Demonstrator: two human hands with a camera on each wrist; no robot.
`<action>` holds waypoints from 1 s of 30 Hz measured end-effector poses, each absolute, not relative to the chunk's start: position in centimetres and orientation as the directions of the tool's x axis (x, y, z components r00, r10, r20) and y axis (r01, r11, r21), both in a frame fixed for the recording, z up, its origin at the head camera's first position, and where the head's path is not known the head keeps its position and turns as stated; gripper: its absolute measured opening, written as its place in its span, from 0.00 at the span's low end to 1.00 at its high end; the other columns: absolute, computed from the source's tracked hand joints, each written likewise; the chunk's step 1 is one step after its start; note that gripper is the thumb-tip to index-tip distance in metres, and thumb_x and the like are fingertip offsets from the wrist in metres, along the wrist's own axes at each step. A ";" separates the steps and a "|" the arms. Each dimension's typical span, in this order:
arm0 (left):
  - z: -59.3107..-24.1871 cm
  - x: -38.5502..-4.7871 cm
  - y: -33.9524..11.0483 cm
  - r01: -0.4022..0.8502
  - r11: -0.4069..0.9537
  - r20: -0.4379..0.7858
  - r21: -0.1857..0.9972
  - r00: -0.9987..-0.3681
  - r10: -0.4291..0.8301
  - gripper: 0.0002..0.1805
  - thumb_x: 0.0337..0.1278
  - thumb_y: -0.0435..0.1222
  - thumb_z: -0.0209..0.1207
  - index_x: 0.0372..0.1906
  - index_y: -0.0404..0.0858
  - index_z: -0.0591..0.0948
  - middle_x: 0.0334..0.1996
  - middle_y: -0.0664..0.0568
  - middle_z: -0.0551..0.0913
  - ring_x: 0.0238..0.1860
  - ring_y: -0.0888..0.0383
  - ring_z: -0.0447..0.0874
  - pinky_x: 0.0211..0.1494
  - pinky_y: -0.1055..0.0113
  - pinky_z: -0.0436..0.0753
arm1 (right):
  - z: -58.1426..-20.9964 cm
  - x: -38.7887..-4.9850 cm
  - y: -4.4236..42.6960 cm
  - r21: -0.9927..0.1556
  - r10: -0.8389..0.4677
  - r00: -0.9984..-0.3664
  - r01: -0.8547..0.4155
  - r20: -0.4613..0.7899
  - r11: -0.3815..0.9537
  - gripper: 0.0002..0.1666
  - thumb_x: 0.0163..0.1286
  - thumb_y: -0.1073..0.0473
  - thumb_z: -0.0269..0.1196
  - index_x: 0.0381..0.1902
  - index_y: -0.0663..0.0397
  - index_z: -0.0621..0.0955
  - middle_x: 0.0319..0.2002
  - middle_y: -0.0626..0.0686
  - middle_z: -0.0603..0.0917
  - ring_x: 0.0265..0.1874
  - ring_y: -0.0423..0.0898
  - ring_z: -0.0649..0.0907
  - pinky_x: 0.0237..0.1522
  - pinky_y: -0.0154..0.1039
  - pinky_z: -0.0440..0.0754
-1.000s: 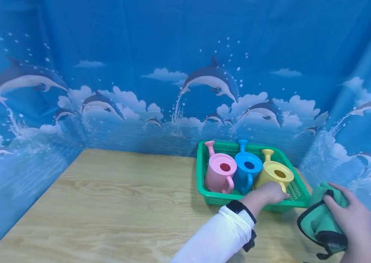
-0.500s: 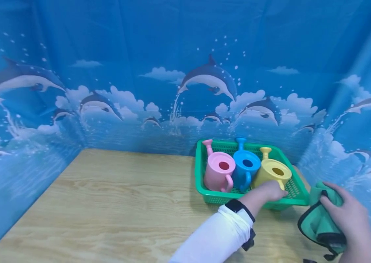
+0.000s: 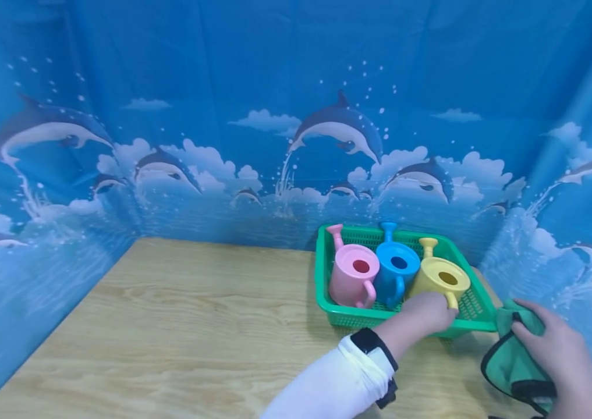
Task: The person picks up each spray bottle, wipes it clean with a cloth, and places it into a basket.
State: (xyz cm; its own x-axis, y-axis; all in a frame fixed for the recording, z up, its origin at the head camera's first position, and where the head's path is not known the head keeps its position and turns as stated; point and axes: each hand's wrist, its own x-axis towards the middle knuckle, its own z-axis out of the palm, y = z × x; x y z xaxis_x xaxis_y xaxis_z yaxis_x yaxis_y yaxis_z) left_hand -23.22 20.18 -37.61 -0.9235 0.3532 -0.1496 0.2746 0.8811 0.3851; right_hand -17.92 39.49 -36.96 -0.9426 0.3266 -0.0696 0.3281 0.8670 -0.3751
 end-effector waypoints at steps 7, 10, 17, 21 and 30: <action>-36.4 -22.3 18.4 0.301 0.865 -0.089 0.402 -0.927 0.364 0.19 0.67 0.60 0.47 0.28 0.55 0.76 0.24 0.61 0.75 0.25 0.63 0.72 0.28 0.68 0.71 | -36.1 -17.7 38.9 -0.384 0.354 -0.933 0.351 -0.065 0.854 0.39 0.74 0.46 0.51 0.73 0.61 0.55 0.64 0.80 0.58 0.54 0.78 0.65 0.45 0.68 0.70; -35.7 -21.9 16.7 0.320 0.815 -0.043 0.483 -0.921 0.387 0.13 0.68 0.58 0.48 0.45 0.61 0.78 0.25 0.61 0.76 0.27 0.64 0.74 0.27 0.69 0.71 | -35.8 -17.6 38.5 -0.378 0.354 -0.933 0.350 -0.060 0.857 0.39 0.74 0.47 0.52 0.73 0.61 0.55 0.64 0.79 0.58 0.54 0.78 0.65 0.45 0.69 0.70; -33.8 -20.8 10.7 0.406 0.639 0.121 0.654 -0.889 0.441 0.20 0.70 0.54 0.48 0.63 0.60 0.71 0.47 0.67 0.83 0.44 0.68 0.82 0.41 0.68 0.80 | -35.2 -16.8 36.8 -0.404 0.239 -0.968 0.188 0.079 0.895 0.37 0.74 0.46 0.52 0.73 0.59 0.59 0.63 0.78 0.62 0.51 0.75 0.69 0.38 0.64 0.73; -33.0 -20.6 6.7 0.371 0.563 0.193 0.738 -0.916 0.352 0.20 0.70 0.52 0.49 0.63 0.56 0.73 0.50 0.63 0.83 0.43 0.65 0.85 0.37 0.70 0.81 | -34.8 -15.9 34.5 -0.413 0.034 -0.965 -0.080 0.262 0.907 0.32 0.71 0.54 0.59 0.70 0.54 0.66 0.61 0.73 0.70 0.51 0.71 0.73 0.38 0.62 0.73; -33.8 -21.0 -3.7 0.309 0.521 0.338 0.796 -0.940 0.041 0.19 0.71 0.44 0.51 0.62 0.47 0.75 0.60 0.51 0.79 0.56 0.49 0.81 0.55 0.54 0.81 | -34.9 -15.2 26.4 -0.270 -0.397 -0.691 -0.646 0.603 0.714 0.41 0.45 0.75 0.72 0.58 0.43 0.79 0.54 0.49 0.81 0.59 0.24 0.70 0.57 0.14 0.61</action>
